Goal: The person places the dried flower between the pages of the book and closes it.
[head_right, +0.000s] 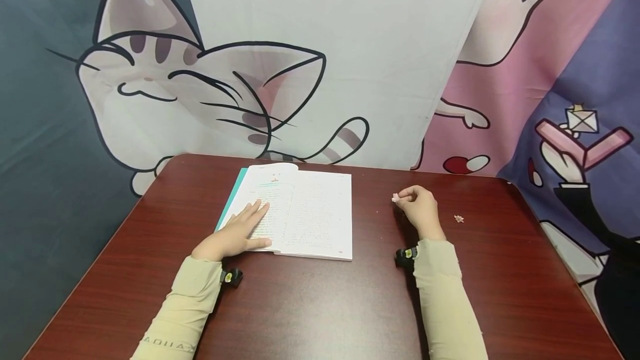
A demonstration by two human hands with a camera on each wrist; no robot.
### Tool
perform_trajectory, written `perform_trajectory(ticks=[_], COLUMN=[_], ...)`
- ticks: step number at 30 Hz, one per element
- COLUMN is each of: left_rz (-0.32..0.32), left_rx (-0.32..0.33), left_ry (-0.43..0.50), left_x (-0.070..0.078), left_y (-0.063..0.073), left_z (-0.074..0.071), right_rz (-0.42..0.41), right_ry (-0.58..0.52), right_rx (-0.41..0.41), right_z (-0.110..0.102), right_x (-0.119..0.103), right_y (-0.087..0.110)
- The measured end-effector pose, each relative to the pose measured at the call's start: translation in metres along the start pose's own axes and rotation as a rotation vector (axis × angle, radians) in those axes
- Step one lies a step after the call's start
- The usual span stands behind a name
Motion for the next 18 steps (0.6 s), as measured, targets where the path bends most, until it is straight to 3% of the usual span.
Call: perform_trajectory(ticks=[7, 18], left_rz=[0.004, 0.013], left_rx=[0.006, 0.007], left_ry=[-0.006, -0.003], left_x=[0.001, 0.003], left_y=[0.001, 0.002], left_z=[-0.001, -0.002], right_rz=[-0.083, -0.137], right_ry=[-0.019, -0.089], right_rx=[0.006, -0.040], right_z=[0.019, 0.052], right_x=[-0.024, -0.057], right_y=[0.010, 0.021])
Point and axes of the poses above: each hand's wrist, its own y-axis away from the middle knuckle, its own z-axis out of the palm, x = y × z, the point moved 5 cm from there along -y, towards the middle knuckle, and after that the axes turned 3 degrees about -y, right-handed, at the moved point
